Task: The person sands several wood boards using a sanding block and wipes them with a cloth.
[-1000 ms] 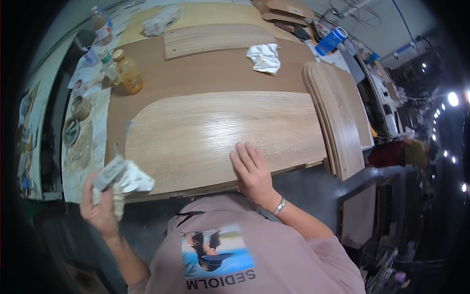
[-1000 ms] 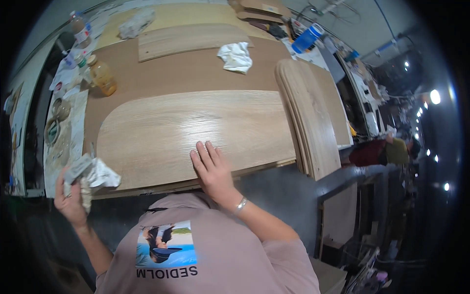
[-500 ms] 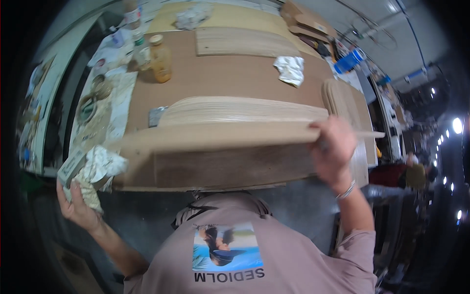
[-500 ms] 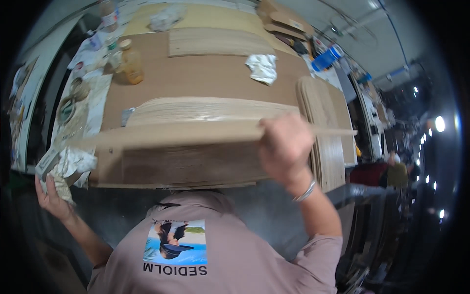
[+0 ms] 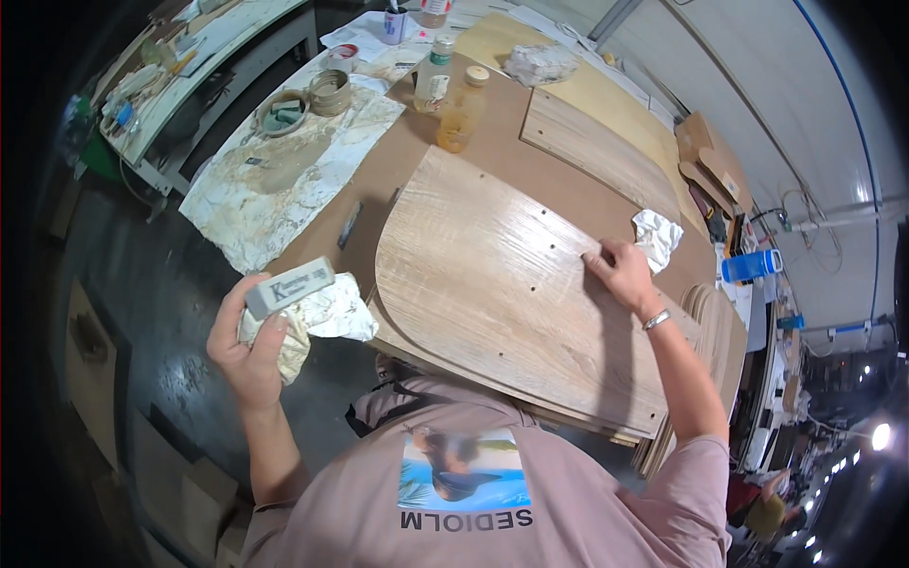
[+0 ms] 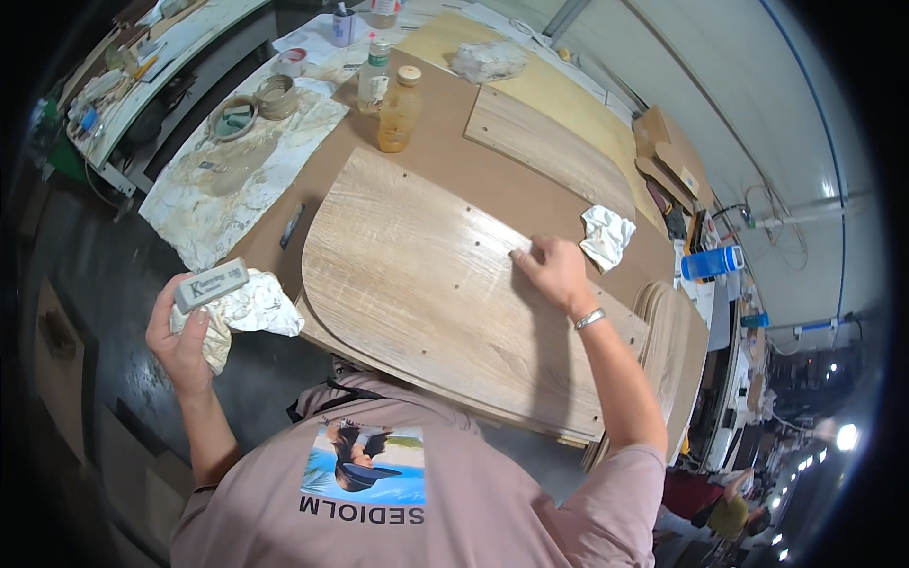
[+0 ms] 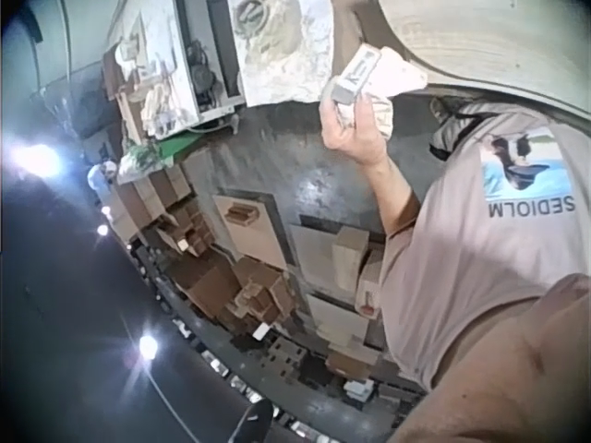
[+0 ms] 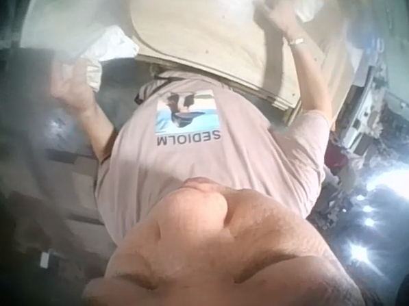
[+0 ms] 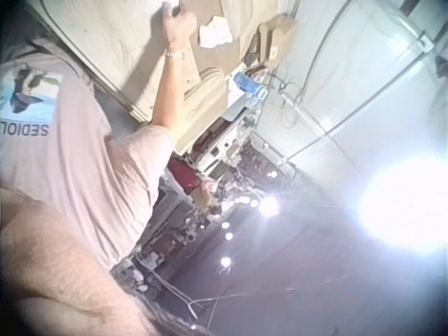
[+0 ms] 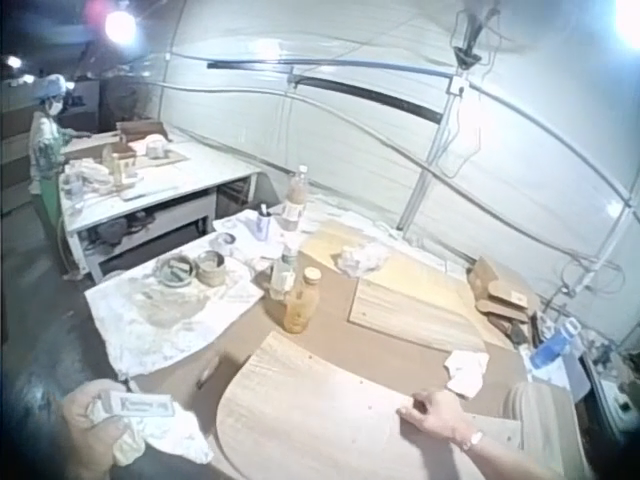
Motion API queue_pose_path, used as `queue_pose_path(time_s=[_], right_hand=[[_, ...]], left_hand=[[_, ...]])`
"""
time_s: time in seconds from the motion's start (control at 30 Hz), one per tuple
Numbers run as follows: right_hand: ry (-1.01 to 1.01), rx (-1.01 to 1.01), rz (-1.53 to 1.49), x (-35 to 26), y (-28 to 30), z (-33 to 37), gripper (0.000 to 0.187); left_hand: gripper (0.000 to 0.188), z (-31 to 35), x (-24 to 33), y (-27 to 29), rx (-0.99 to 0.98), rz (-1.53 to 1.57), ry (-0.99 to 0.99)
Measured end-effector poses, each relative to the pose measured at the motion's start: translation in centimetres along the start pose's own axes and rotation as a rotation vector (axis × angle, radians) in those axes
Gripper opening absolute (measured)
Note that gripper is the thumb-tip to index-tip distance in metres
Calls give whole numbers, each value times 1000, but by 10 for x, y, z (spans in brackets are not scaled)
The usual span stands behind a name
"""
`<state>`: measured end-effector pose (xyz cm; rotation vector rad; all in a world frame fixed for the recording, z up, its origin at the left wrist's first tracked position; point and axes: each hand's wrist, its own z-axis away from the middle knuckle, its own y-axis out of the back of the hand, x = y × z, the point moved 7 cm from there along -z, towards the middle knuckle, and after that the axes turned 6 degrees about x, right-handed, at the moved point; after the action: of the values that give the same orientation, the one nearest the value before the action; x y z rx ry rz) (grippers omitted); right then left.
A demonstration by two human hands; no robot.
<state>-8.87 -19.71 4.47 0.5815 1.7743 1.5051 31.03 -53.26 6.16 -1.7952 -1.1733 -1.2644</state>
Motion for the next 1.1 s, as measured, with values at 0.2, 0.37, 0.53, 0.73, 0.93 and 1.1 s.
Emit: queue_pose_path(time_s=[0.2, 0.37, 0.53, 0.73, 0.93, 1.1], right_hand=[[-74, -88, -122, -19, -23, 31, 51], [144, 218, -219, -41, -3, 46, 57], [556, 228, -535, -174, 63, 73, 53], [224, 333, -759, -111, 44, 98, 30], [-395, 436, -1326, -18, -15, 129, 19], [-489, 356, -1454, -5, -55, 143, 12]], left_hand=[[40, 6, 16, -38, -60, -48, -41], [37, 9, 29, -93, -261, 11, -47], [40, 38, 59, -152, -560, -144, -355], [41, 66, 66, -185, -558, -284, -474], [40, 138, 24, -217, -822, -454, -662], [32, 45, -27, -126, -463, -711, -504]])
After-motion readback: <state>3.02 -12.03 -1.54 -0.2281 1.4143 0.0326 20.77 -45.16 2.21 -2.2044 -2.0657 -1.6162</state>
